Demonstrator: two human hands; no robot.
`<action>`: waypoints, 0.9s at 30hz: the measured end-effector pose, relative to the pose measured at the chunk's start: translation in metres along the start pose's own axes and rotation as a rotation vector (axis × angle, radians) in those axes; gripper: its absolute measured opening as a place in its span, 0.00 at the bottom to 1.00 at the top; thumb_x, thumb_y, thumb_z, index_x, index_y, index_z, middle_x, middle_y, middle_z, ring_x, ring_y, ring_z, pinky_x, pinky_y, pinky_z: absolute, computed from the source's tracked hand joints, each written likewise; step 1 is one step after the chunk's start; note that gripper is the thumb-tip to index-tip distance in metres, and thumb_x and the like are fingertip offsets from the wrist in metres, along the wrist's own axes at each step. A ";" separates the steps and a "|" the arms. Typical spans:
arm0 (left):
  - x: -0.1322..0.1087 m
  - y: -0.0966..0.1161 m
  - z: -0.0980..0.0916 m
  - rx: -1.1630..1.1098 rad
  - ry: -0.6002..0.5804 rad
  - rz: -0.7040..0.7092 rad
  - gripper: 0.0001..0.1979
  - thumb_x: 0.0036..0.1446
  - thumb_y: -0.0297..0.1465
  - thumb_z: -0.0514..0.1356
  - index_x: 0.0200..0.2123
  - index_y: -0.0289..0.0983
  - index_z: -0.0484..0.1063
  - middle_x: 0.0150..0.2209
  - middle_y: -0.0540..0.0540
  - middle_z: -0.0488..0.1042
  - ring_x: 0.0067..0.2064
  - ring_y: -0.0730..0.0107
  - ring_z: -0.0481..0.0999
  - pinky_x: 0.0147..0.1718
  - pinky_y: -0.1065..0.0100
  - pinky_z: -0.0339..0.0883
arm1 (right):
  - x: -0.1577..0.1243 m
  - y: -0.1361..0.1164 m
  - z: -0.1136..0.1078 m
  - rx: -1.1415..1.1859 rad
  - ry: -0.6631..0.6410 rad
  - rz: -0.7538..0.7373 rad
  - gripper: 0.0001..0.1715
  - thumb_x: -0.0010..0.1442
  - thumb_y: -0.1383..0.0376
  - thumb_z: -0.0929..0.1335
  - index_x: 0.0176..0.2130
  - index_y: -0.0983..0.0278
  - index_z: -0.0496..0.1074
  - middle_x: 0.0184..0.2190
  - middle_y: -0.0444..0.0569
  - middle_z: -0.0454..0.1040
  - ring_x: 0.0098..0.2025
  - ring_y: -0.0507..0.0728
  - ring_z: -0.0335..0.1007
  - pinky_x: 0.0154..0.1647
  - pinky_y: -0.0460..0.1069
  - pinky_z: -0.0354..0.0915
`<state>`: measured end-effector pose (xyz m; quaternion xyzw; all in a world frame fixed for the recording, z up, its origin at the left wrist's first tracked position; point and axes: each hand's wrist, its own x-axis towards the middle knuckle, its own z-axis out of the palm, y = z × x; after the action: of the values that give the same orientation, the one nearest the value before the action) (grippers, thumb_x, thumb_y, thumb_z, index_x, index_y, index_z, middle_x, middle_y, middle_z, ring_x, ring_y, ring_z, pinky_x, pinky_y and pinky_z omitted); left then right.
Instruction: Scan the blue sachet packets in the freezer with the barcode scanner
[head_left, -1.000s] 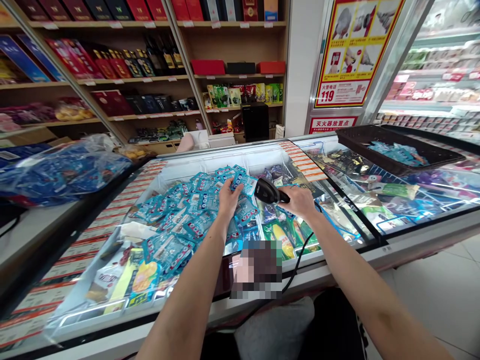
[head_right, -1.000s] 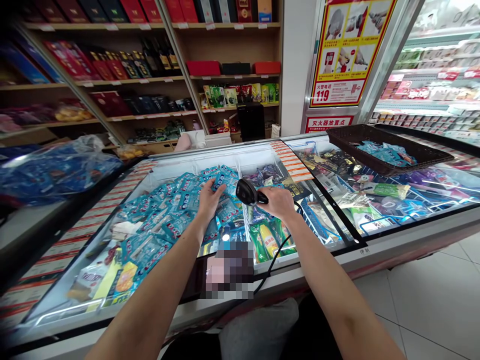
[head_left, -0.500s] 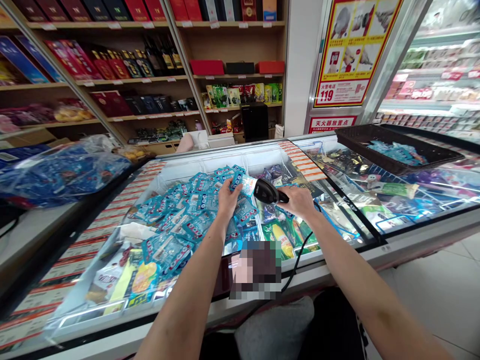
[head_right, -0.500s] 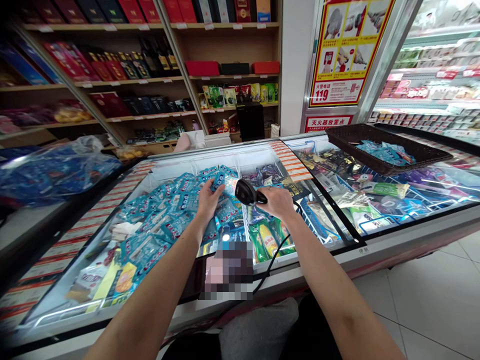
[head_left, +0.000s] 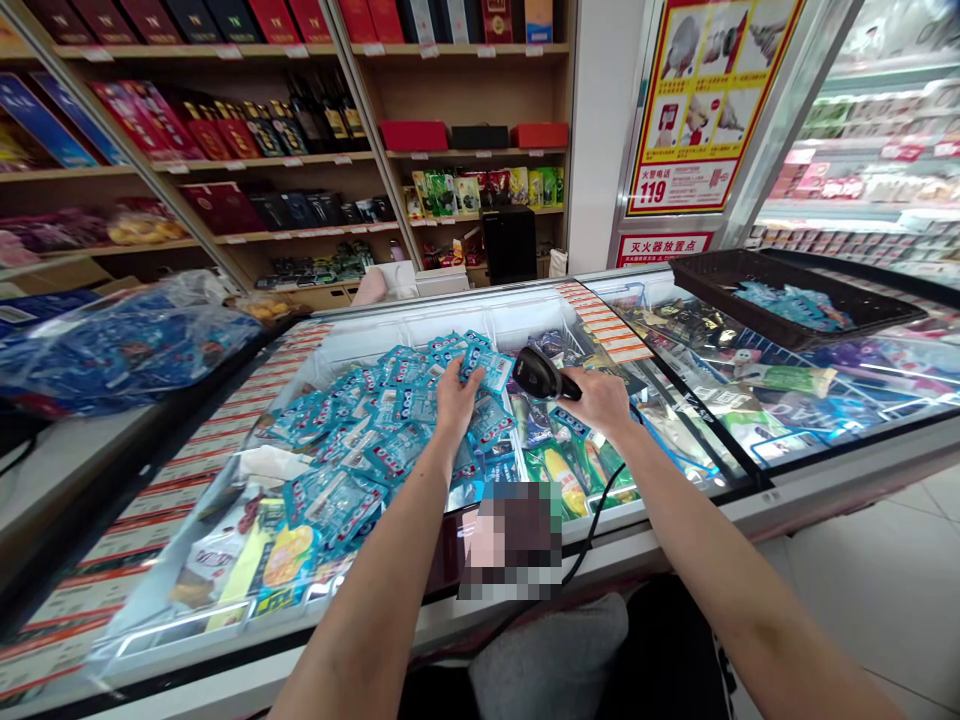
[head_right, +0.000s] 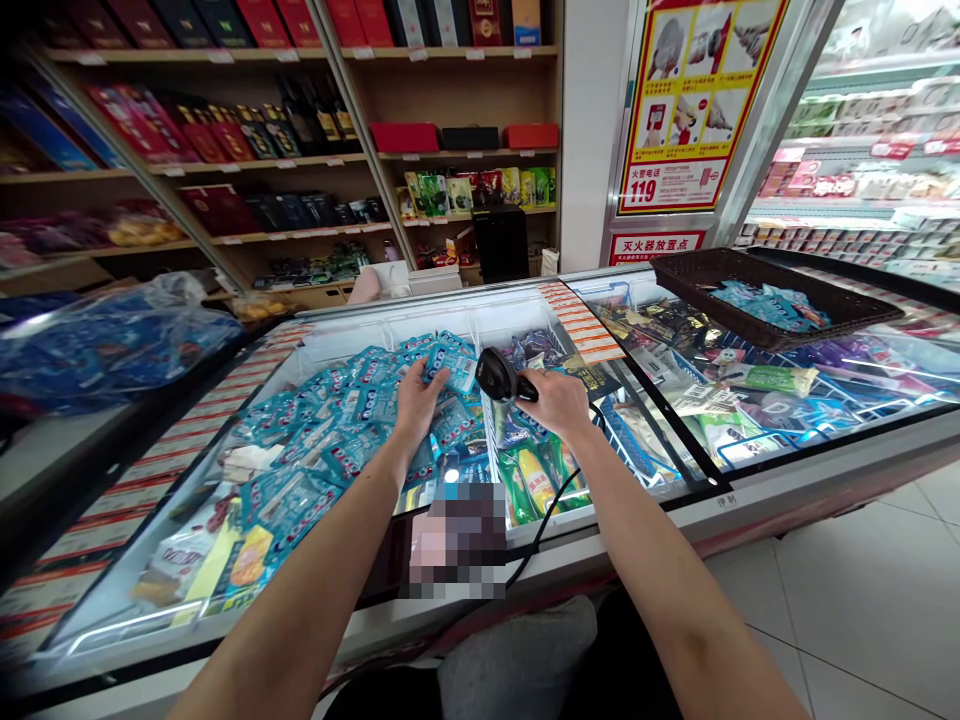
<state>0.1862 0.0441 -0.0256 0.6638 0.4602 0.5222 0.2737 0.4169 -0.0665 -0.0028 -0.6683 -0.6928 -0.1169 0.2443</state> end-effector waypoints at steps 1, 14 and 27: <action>0.000 -0.001 0.000 0.067 0.001 0.026 0.22 0.53 0.41 0.59 0.49 0.38 0.68 0.38 0.44 0.74 0.37 0.63 0.74 0.39 0.60 0.70 | 0.000 0.000 0.000 -0.003 0.019 0.025 0.22 0.55 0.55 0.67 0.50 0.55 0.70 0.40 0.45 0.77 0.40 0.56 0.72 0.35 0.46 0.59; 0.001 0.004 0.003 0.763 0.085 0.339 0.14 0.57 0.30 0.51 0.45 0.39 0.71 0.57 0.39 0.61 0.60 0.51 0.57 0.59 0.47 0.49 | 0.005 0.007 0.000 -0.040 0.095 0.181 0.22 0.55 0.53 0.66 0.48 0.55 0.71 0.35 0.47 0.77 0.38 0.58 0.72 0.33 0.47 0.57; 0.002 0.022 0.009 0.659 -0.331 0.567 0.15 0.58 0.39 0.53 0.44 0.42 0.73 0.51 0.41 0.70 0.56 0.53 0.64 0.59 0.48 0.45 | 0.008 0.013 0.000 0.002 0.100 0.253 0.23 0.55 0.54 0.66 0.49 0.57 0.70 0.36 0.49 0.77 0.39 0.59 0.72 0.36 0.48 0.61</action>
<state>0.2015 0.0379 -0.0091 0.8894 0.3520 0.2895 -0.0357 0.4302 -0.0587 -0.0009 -0.7436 -0.5898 -0.1179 0.2920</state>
